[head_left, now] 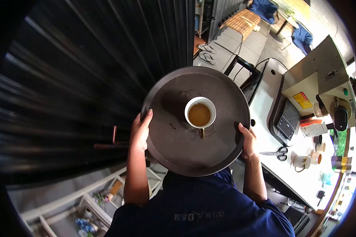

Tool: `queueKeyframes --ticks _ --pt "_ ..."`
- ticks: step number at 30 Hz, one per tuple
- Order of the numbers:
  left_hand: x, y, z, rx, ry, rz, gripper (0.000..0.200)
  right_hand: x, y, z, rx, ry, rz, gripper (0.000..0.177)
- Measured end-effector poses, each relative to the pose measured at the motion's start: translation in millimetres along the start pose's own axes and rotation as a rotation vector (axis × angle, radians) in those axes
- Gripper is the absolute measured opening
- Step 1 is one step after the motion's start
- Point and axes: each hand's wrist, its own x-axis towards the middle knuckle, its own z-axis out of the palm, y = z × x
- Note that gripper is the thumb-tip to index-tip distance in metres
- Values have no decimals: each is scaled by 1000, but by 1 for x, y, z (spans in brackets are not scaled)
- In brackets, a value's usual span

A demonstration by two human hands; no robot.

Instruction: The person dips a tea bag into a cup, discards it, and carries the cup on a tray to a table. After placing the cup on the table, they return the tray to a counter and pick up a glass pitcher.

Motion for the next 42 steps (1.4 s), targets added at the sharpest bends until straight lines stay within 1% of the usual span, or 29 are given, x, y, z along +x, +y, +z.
queueKeyframes --ticks 2,5,7,8,10,12,14,18,20,23,24,26,28,30,32,33,35,36,38,40,42 --pt "27 7 9 28 -45 24 43 10 -2 4 36 50 -12 44" --pt "58 20 30 49 -113 5 40 30 -4 3 28 119 -29 44" --pt "81 28 45 -23 -203 16 37 45 -6 1 57 147 -55 44" --pt "90 34 53 -11 -218 16 37 52 -8 -1 73 170 -24 43" --pt "105 47 69 -8 -272 8 35 61 -17 -2 94 202 -27 43" --pt "118 58 85 19 -297 29 35 74 -25 -3 119 227 -45 43" --pt "133 69 100 52 -323 40 36 83 -29 -4 130 208 -84 42" --pt "170 85 125 74 -415 16 37 92 -41 7 171 298 -82 42" --pt "193 90 139 88 -472 25 38 101 -34 10 212 339 -180 41" --pt "228 99 159 117 -575 3 37 107 -33 21 272 388 -179 40" --pt "238 104 166 132 -619 7 37 107 -34 30 284 422 -185 40" --pt "258 116 180 146 -693 14 37 109 -41 52 320 560 -242 32" --pt "276 124 192 214 -736 60 38 113 -39 66 359 611 -232 31" --pt "296 130 206 192 -820 39 38 118 -38 74 397 664 -218 30" --pt "305 134 217 190 -895 3 38 120 -31 80 429 670 -252 37" --pt "306 142 225 196 -928 -5 37 119 -32 84 440 693 -252 37" --pt "313 148 240 211 -985 -6 36 121 -35 91 471 726 -300 29" --pt "317 146 246 218 -997 -6 34 123 -34 92 482 743 -306 29" --pt "320 149 260 230 -1021 1 32 127 -30 90 495 780 -388 30" --pt "314 158 274 206 -1049 -59 31 129 -33 90 515 814 -398 31" --pt "309 167 286 221 -1071 -62 31 129 -38 89 547 833 -396 32"
